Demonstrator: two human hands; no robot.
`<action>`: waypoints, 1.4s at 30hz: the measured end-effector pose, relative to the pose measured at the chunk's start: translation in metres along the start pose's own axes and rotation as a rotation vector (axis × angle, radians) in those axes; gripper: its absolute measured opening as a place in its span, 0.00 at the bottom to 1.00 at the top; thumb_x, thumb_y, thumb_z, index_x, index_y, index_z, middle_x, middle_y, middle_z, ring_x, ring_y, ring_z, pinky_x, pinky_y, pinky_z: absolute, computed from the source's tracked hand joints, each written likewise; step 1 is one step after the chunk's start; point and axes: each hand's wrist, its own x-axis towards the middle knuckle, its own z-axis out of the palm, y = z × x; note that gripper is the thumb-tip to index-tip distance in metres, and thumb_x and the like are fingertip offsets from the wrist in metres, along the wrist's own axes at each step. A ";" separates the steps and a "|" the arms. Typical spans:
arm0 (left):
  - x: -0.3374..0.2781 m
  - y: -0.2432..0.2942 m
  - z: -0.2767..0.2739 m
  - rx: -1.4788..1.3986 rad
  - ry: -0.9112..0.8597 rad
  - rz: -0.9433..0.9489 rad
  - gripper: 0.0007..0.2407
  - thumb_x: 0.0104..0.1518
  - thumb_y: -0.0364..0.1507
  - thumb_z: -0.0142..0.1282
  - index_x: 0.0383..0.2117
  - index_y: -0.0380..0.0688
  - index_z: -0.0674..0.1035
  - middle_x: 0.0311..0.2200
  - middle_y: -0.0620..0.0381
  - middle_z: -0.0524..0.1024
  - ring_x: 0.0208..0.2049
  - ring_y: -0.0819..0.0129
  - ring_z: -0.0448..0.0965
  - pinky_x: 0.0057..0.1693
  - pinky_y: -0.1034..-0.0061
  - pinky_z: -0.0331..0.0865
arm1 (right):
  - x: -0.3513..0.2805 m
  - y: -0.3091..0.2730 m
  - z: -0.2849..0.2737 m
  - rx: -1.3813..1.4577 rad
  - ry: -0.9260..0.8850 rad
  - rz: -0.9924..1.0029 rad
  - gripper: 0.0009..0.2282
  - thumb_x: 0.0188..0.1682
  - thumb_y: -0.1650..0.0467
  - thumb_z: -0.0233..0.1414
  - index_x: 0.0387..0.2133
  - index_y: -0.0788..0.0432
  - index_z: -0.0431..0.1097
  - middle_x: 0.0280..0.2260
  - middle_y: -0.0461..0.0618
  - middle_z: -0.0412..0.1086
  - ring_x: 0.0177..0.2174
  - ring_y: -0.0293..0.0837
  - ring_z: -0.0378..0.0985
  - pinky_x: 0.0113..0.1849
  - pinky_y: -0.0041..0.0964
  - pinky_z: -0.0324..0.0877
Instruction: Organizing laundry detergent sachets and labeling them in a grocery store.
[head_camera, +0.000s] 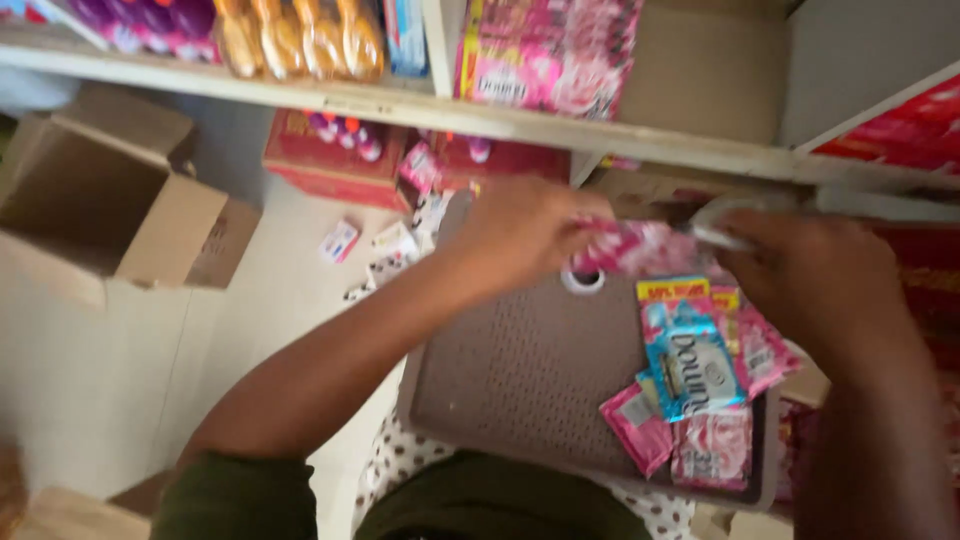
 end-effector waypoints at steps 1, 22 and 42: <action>0.012 -0.011 -0.002 0.007 0.009 0.015 0.08 0.56 0.34 0.61 0.39 0.54 0.83 0.31 0.50 0.82 0.33 0.48 0.82 0.42 0.54 0.73 | 0.017 0.006 0.005 -0.007 0.017 0.002 0.14 0.47 0.59 0.57 0.45 0.44 0.78 0.32 0.58 0.77 0.32 0.64 0.79 0.36 0.57 0.73; 0.130 -0.260 0.048 0.306 0.196 -0.223 0.11 0.51 0.23 0.59 0.39 0.52 0.86 0.36 0.48 0.83 0.40 0.50 0.81 0.50 0.53 0.70 | 0.266 0.063 0.143 0.129 0.195 0.011 0.10 0.50 0.63 0.57 0.39 0.55 0.79 0.34 0.63 0.76 0.36 0.65 0.78 0.40 0.59 0.73; 0.111 -0.310 0.078 0.686 0.327 -0.289 0.07 0.52 0.24 0.55 0.34 0.49 0.83 0.40 0.50 0.80 0.47 0.54 0.78 0.55 0.59 0.68 | 0.295 0.037 0.201 0.490 0.214 -0.119 0.16 0.46 0.68 0.60 0.47 0.59 0.72 0.39 0.60 0.77 0.37 0.61 0.79 0.38 0.54 0.72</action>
